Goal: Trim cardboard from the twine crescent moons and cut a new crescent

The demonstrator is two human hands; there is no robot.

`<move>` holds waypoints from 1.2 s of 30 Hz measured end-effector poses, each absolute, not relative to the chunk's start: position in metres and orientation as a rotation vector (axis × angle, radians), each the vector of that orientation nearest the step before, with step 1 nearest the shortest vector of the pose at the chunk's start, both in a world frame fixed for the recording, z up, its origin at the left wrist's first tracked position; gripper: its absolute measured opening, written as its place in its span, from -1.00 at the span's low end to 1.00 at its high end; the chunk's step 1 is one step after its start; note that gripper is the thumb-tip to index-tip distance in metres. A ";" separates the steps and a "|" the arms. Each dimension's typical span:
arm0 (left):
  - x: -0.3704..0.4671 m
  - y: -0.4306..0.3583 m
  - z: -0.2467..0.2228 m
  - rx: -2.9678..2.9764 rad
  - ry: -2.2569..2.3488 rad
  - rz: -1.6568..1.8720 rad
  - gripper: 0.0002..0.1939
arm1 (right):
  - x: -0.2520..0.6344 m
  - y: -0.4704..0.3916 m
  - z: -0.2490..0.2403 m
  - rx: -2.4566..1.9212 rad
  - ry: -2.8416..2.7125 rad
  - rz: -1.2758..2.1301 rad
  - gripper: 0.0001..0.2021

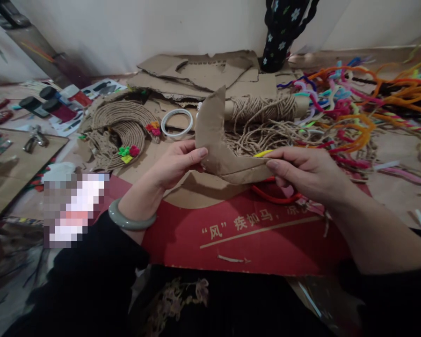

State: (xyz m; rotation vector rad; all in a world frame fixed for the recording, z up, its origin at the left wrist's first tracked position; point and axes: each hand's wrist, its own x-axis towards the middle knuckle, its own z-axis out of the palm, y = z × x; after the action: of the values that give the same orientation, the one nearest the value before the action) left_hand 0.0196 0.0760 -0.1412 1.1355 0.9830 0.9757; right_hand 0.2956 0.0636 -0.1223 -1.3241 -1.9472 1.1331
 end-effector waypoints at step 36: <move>0.024 0.074 -0.137 1.025 1.140 0.985 -0.70 | 0.302 0.076 -0.142 -1.164 -1.806 0.507 -0.78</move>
State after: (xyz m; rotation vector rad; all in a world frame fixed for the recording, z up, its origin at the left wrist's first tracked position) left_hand 0.0242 0.0743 -0.1369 1.0253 1.1400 0.9850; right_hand 0.3017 0.0759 -0.1418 -1.1635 -1.8058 0.5067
